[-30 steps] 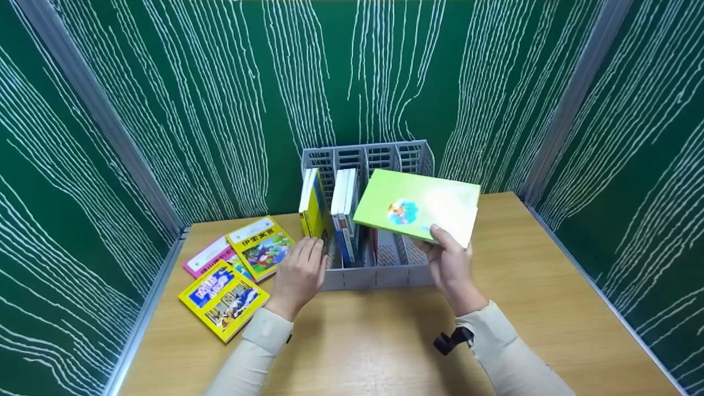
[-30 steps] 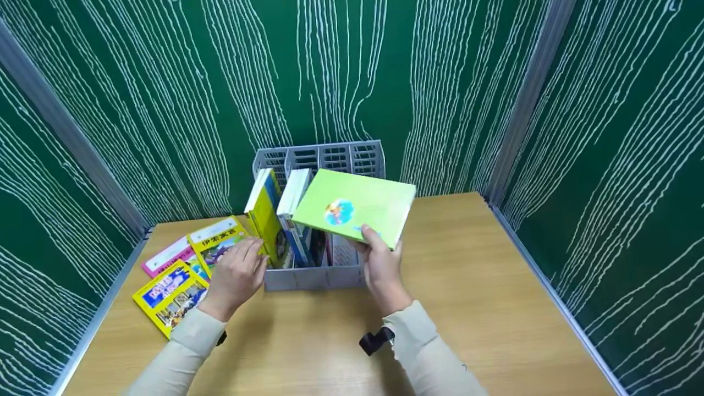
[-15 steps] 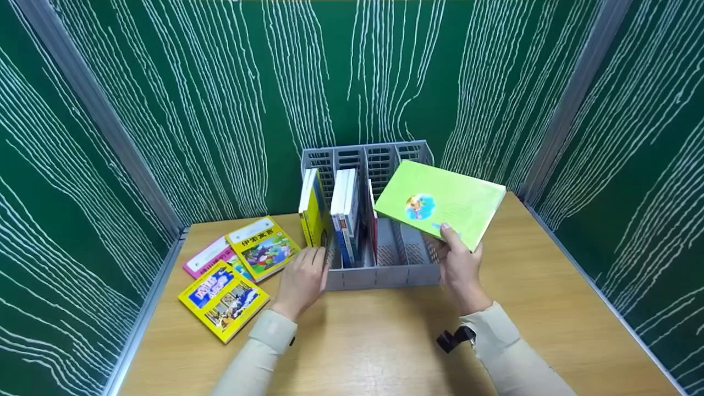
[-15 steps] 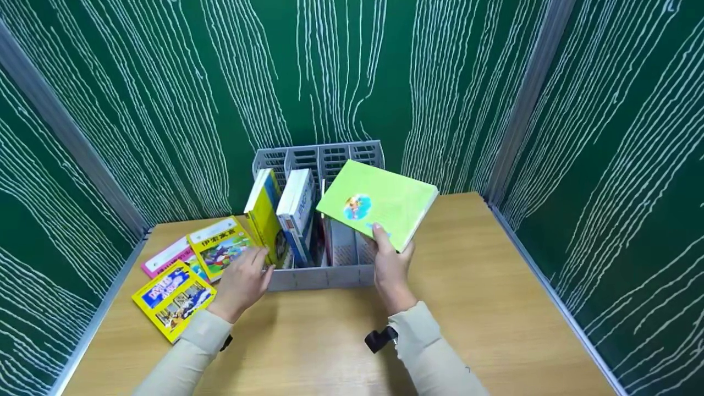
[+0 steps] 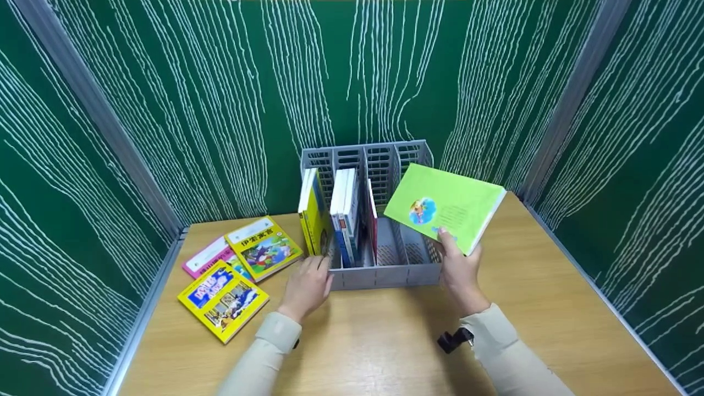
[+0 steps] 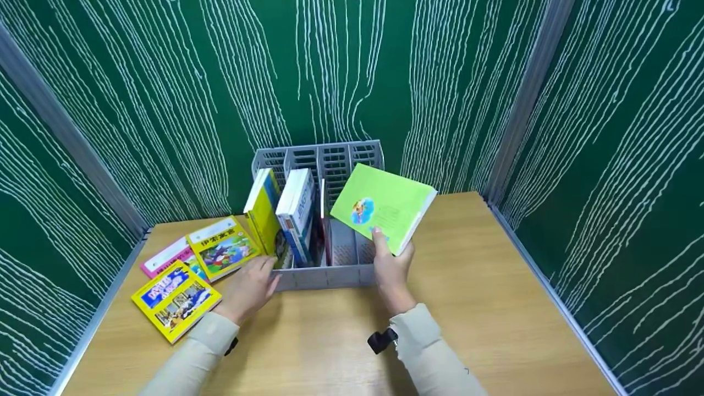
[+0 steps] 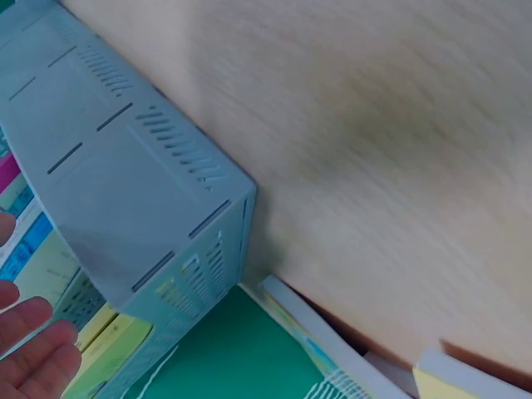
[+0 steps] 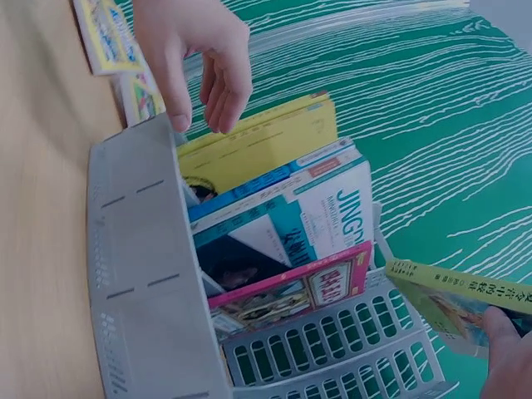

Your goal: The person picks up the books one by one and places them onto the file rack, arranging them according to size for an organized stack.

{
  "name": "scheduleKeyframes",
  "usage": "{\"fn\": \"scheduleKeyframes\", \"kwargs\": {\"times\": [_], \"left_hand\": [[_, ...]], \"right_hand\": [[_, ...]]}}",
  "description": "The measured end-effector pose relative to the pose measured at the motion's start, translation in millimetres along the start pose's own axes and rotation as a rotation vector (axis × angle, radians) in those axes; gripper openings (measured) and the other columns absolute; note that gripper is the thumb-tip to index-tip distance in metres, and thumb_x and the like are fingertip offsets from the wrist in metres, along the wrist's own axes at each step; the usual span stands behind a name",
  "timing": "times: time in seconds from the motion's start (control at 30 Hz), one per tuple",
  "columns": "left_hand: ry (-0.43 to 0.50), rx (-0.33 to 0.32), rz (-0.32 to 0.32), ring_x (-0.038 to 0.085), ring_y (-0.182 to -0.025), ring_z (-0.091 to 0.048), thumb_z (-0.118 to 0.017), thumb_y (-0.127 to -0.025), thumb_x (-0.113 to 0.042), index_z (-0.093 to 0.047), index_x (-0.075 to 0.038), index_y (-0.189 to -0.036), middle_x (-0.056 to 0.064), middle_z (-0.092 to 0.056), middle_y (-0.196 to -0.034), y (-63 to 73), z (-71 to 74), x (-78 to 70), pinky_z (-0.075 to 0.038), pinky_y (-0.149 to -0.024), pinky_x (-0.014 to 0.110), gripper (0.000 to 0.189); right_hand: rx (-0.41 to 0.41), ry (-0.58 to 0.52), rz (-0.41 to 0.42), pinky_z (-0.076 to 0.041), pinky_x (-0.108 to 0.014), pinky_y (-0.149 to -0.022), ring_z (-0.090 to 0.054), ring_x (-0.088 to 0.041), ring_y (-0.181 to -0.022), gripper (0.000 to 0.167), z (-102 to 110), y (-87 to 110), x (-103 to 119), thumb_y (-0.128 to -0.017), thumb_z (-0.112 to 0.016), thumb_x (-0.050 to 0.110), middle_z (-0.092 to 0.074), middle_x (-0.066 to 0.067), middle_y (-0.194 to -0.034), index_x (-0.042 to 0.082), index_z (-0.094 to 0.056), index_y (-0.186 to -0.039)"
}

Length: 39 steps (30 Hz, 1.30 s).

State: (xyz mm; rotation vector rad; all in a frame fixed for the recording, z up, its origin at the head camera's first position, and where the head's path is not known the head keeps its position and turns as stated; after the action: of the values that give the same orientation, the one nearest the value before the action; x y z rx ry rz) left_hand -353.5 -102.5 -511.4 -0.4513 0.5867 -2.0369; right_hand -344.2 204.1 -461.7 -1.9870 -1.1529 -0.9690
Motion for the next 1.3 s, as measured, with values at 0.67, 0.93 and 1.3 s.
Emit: {"fn": "scheduleKeyframes", "kwargs": {"times": [0.67, 0.93, 1.3], "left_hand": [[-0.019, 0.18, 0.056, 0.03, -0.095, -0.076, -0.07, -0.106, -0.023, -0.073, -0.001, -0.107, 0.015, -0.079, -0.102, -3.5, -42.3, -2.9, -0.063, -0.088, 0.042, 0.022], [-0.05, 0.204, 0.083, 0.028, -0.079, -0.074, -0.065, -0.102, -0.003, -0.074, -0.004, -0.096, 0.011, -0.079, -0.089, -7.1, -46.0, -2.1, -0.062, -0.074, 0.041, 0.011], [-0.012, 0.196, 0.106, 0.029, -0.072, -0.073, -0.066, -0.099, -0.002, -0.076, -0.005, -0.089, 0.01, -0.078, -0.081, -10.7, -41.2, -1.0, -0.06, -0.066, 0.042, 0.014]], "right_hand": [[0.237, 0.504, 0.245, -0.06, -0.021, -0.094, -0.078, -0.019, -0.11, 0.035, -25.5, 20.2, -30.3, -0.102, -0.065, -0.003, -0.072, -0.035, -0.127, -0.015, -0.06, -0.135], [0.312, 0.626, 0.28, -0.059, -0.059, -0.105, -0.07, -0.051, -0.123, 0.042, -41.1, 13.0, -39.9, -0.103, -0.065, -0.001, -0.069, -0.035, -0.135, -0.013, -0.055, -0.142], [0.373, 0.807, 0.212, -0.06, -0.06, -0.102, -0.073, -0.048, -0.117, 0.055, -67.0, -12.6, -46.0, -0.097, -0.071, 0.002, -0.071, -0.033, -0.133, -0.007, -0.056, -0.15]]}}
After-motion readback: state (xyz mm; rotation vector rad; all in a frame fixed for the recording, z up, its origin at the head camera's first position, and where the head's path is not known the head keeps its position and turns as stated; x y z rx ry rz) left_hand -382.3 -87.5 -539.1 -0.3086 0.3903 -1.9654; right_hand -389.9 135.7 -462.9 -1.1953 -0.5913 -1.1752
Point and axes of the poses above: each hand's wrist, its own y-axis away from the middle knuckle, its own z-axis out of the back of the hand, x = y × z, the point moved 7 cm from there along -y, towards the middle knuckle
